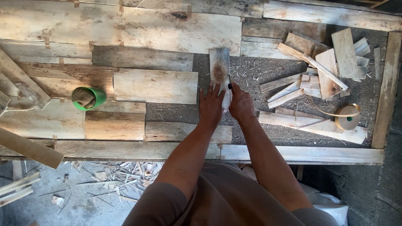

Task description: Measuring and cutting thin wood panels for an assembly task.

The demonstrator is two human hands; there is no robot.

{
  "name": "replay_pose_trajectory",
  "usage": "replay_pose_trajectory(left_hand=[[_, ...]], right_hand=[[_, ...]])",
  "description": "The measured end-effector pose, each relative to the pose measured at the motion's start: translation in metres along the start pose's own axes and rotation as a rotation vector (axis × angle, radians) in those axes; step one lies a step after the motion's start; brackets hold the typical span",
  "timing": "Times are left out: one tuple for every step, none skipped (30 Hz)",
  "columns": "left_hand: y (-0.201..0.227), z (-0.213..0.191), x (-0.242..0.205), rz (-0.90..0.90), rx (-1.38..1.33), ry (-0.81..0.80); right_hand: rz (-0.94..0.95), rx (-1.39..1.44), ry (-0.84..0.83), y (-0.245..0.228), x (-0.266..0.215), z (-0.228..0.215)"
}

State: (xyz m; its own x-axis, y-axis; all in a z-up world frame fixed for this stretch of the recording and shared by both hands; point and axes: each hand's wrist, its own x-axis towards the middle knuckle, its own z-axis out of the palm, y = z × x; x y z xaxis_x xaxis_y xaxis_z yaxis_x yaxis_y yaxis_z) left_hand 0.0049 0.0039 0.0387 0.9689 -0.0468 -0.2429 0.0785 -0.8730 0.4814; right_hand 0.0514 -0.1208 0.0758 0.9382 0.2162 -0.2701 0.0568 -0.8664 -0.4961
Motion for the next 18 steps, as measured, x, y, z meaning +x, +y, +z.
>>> replay_pose_trajectory(left_hand=[[-0.001,0.003,0.001,0.001,0.0,0.003],[-0.002,0.006,0.001,0.005,0.001,0.015],[-0.004,0.008,0.003,0.012,0.006,0.031],[-0.009,0.008,0.002,0.017,0.01,0.038],[-0.009,0.011,0.003,0.018,0.003,0.041],[-0.009,0.014,0.004,0.019,-0.003,0.044],[-0.009,0.013,0.003,0.02,-0.004,0.034],[-0.01,0.013,0.001,0.031,-0.006,0.062],[-0.01,0.013,0.003,0.048,-0.007,0.098],[-0.009,0.014,0.0,0.056,-0.007,0.096],[-0.008,0.014,0.001,0.045,-0.013,0.089],[-0.008,0.013,0.002,0.035,-0.019,0.082],[-0.006,0.009,-0.002,0.029,-0.019,0.079],[-0.004,0.005,-0.006,0.024,-0.034,0.059],[-0.002,-0.001,-0.005,0.023,-0.048,0.044],[-0.002,-0.003,-0.002,0.021,-0.047,0.047],[-0.002,-0.004,-0.003,0.024,-0.04,0.043],[-0.001,-0.005,-0.004,0.027,-0.033,0.04]], right_hand=[[-0.002,-0.001,0.003,-0.004,-0.004,-0.003],[0.074,0.011,-0.036,-0.009,-0.008,-0.007],[0.147,0.025,-0.07,-0.014,-0.011,-0.009],[0.142,0.027,-0.062,-0.012,-0.013,-0.006],[0.11,0.003,-0.054,-0.005,-0.016,-0.006],[0.079,-0.021,-0.047,0.001,-0.018,-0.006],[0.088,-0.02,-0.051,0.0,-0.024,-0.005],[0.104,0.02,-0.053,-0.002,-0.03,-0.005],[0.117,0.058,-0.045,-0.003,-0.033,-0.005],[0.123,0.059,-0.04,0.004,-0.037,0.002],[0.072,0.106,-0.006,0.01,-0.037,0.006],[0.02,0.153,0.028,0.015,-0.036,0.011],[0.019,0.154,0.021,0.016,-0.043,0.013],[-0.029,0.141,0.07,0.016,-0.05,0.015],[-0.081,0.128,0.125,0.017,-0.052,0.015],[-0.083,0.129,0.126,0.014,-0.056,0.013],[-0.022,0.102,0.096,0.012,-0.064,0.012],[0.039,0.075,0.067,0.01,-0.072,0.011]])
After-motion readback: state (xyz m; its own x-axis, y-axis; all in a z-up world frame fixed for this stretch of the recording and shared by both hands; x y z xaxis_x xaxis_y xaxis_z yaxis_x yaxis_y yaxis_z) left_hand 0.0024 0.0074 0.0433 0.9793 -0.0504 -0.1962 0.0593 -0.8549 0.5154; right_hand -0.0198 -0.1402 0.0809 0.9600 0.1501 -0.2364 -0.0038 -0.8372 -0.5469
